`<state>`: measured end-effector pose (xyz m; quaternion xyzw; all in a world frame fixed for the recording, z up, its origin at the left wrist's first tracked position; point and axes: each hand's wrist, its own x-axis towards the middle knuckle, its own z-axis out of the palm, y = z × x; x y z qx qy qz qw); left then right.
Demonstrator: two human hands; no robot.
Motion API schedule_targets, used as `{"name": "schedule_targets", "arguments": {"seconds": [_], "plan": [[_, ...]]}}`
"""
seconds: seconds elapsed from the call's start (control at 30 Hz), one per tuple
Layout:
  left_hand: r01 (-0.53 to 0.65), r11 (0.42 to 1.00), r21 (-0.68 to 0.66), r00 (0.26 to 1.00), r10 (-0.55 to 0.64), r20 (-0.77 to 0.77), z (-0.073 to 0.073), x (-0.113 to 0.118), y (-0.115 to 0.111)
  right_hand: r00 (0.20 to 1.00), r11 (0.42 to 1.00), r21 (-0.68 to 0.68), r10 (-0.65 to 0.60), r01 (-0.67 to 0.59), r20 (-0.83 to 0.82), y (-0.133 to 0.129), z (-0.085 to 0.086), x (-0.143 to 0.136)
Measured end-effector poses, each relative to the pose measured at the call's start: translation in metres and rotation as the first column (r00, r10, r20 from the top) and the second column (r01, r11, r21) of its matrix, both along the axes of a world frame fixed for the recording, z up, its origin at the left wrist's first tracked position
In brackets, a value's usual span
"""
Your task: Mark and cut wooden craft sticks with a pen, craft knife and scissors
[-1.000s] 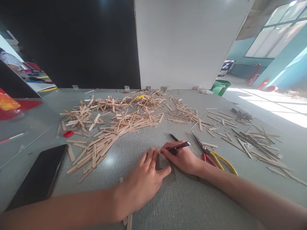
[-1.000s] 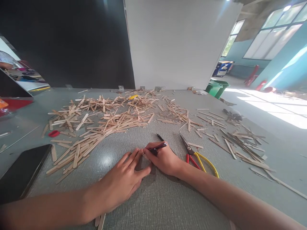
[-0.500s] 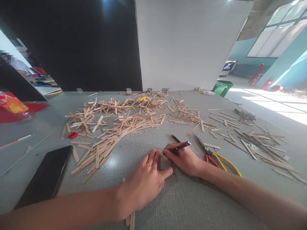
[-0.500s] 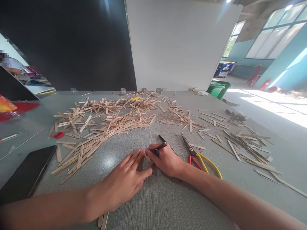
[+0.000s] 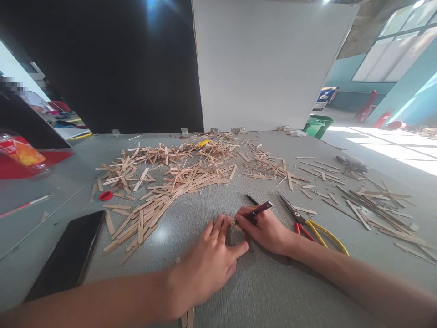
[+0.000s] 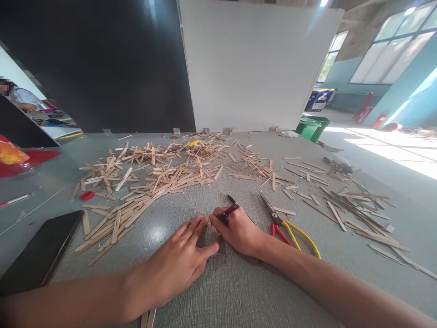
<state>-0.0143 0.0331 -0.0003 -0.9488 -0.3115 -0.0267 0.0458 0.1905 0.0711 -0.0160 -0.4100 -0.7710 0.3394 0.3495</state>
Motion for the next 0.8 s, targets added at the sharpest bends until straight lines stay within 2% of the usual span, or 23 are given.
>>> {"name": "schedule_targets", "arguments": {"seconds": [0.3,0.5,0.8], "plan": [[0.024,0.998,0.060,0.999,-0.026,0.028,-0.007,-0.002,0.003,0.997,0.997,-0.031,-0.072,0.071,-0.022,0.002,-0.004,-0.002],[0.033,0.994,0.100,0.999,-0.035,0.019,-0.010,-0.002,0.004,0.997,0.997,-0.057,-0.063,0.061,-0.050,0.003,-0.002,-0.004],[0.013,0.998,0.059,0.999,-0.015,0.031,-0.015,-0.004,0.005,0.995,0.995,-0.062,-0.076,0.072,-0.057,0.005,-0.003,-0.007]]}}
